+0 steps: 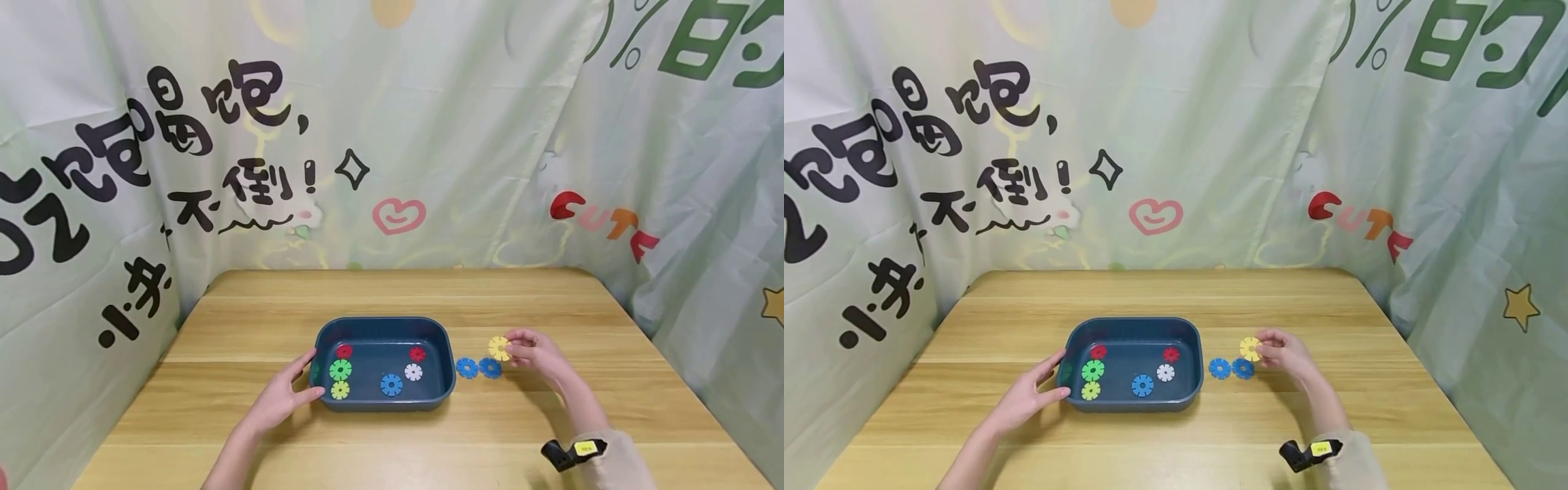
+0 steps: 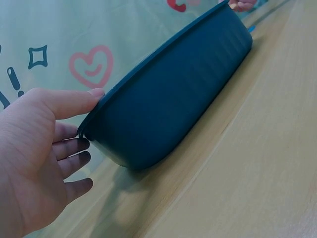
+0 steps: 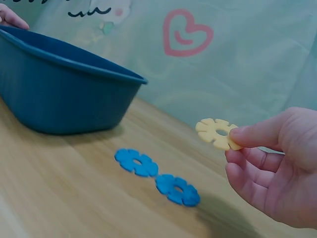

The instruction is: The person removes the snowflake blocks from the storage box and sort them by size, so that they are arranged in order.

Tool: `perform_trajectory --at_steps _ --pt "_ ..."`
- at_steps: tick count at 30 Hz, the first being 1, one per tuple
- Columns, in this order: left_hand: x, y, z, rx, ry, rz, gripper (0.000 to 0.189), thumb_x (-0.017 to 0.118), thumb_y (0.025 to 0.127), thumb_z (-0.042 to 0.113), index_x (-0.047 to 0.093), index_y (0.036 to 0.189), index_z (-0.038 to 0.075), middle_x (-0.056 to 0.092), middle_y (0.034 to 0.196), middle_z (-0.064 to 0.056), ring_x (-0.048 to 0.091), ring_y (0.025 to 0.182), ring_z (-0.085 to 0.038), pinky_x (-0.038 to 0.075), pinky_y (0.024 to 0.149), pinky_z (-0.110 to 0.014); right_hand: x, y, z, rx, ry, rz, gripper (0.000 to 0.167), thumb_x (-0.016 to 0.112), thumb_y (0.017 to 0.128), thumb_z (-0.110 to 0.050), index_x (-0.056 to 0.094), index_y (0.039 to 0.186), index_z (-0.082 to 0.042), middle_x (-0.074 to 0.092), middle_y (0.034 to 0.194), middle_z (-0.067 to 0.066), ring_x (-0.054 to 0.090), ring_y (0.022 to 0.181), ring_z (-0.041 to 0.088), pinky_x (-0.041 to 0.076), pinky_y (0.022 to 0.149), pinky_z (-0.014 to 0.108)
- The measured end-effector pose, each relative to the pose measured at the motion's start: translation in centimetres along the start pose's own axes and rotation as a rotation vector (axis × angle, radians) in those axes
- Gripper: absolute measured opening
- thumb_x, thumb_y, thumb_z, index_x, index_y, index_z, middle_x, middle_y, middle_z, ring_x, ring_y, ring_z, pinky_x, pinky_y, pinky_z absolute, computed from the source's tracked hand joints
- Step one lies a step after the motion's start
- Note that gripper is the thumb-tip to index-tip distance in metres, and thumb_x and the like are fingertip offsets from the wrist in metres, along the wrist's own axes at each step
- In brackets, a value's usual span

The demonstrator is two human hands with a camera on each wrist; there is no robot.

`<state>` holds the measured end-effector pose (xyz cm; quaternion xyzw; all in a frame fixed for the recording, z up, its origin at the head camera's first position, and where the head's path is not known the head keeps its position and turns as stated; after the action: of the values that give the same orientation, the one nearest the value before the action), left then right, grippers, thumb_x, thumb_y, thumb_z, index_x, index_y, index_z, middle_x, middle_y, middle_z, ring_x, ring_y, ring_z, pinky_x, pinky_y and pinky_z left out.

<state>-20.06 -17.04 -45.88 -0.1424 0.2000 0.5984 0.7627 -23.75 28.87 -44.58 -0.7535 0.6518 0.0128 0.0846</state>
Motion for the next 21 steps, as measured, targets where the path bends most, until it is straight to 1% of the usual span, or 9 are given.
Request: perform_trajectory --at_steps 8,17,21 --pt "0.0 0.0 0.2 0.005 0.010 0.006 0.072 0.071 0.082 0.020 0.036 0.141 0.000 0.030 0.145 -0.025 0.029 0.130 -0.045 0.028 0.104 -0.055 -1.1 -0.4 1.1 0.017 -0.024 0.018 0.028 0.056 0.088 0.004 0.046 0.110 0.017 0.057 0.083 0.001 0.057 0.074 0.009 0.053 0.067 0.024" --pt "0.0 0.0 0.1 0.021 0.011 0.004 0.072 0.071 0.082 0.019 0.035 0.141 0.000 0.029 0.145 -0.025 0.028 0.130 -0.045 0.027 0.104 -0.054 -1.8 -0.6 2.1 0.067 -0.099 0.056 0.031 0.056 0.089 0.001 0.045 0.112 0.018 0.056 0.084 0.001 0.056 0.074 0.009 0.053 0.068 0.026" --pt "0.0 0.0 0.1 0.022 0.012 0.003 0.072 0.071 0.082 0.020 0.035 0.141 0.001 0.029 0.145 -0.025 0.028 0.131 -0.044 0.027 0.104 -0.053 -1.9 -0.6 2.5 0.089 -0.136 0.075 0.033 0.056 0.089 0.000 0.044 0.114 0.018 0.056 0.084 0.000 0.055 0.073 0.011 0.052 0.065 0.026"
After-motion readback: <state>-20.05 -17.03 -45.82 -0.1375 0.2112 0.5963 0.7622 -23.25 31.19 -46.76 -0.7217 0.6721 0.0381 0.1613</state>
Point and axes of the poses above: each hand's wrist, its own y-axis towards the middle knuckle, its own x-axis out of the palm, z = x × y, the point moved 4 cm from there along y, towards the middle knuckle
